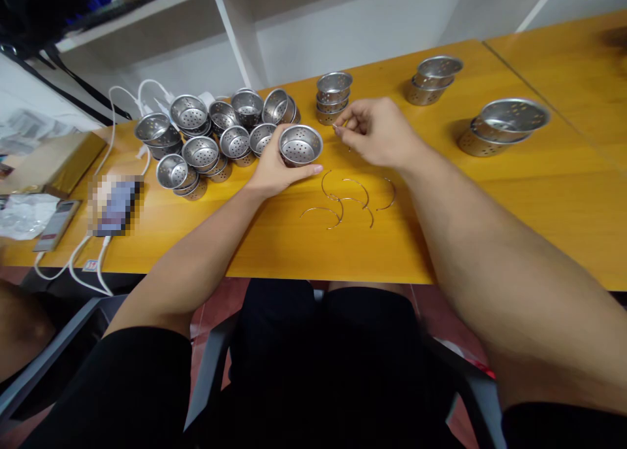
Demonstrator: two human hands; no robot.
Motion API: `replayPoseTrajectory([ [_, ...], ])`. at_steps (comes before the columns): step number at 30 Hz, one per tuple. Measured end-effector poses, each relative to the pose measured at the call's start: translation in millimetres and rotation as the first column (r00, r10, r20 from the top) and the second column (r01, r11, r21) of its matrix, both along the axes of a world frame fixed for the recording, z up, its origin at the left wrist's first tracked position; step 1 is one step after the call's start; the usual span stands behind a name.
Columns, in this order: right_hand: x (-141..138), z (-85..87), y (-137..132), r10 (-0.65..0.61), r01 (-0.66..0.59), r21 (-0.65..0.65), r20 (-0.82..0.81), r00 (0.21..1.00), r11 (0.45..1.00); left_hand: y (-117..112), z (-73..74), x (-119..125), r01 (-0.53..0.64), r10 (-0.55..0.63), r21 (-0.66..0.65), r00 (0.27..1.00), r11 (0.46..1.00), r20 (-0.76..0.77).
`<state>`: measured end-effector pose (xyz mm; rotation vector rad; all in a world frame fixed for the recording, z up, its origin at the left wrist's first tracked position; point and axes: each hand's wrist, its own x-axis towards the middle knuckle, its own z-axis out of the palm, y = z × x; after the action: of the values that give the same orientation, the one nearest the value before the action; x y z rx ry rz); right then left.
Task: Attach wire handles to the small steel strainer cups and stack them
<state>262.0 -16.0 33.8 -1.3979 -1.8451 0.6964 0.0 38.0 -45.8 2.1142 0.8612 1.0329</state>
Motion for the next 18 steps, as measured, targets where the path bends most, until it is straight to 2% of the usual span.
replayPoseTrajectory([
  [6,-2.9,0.1,0.0,-0.060,0.062,0.064,-0.033,0.998,0.996,3.8,0.3,6.5,0.042,-0.043,0.033,0.999,0.999,0.021],
  [10,-5.4,3.3,-3.3,-0.080,0.085,0.101,-0.054,0.995,0.991,3.7,-1.7,8.1,0.024,-0.026,0.055,0.999,0.998,0.022],
  [18,-25.2,18.3,-25.5,-0.064,0.066,0.074,-0.025,0.998,0.995,1.0,-0.7,-1.3,0.023,-0.023,0.012,1.000,1.000,0.013],
])
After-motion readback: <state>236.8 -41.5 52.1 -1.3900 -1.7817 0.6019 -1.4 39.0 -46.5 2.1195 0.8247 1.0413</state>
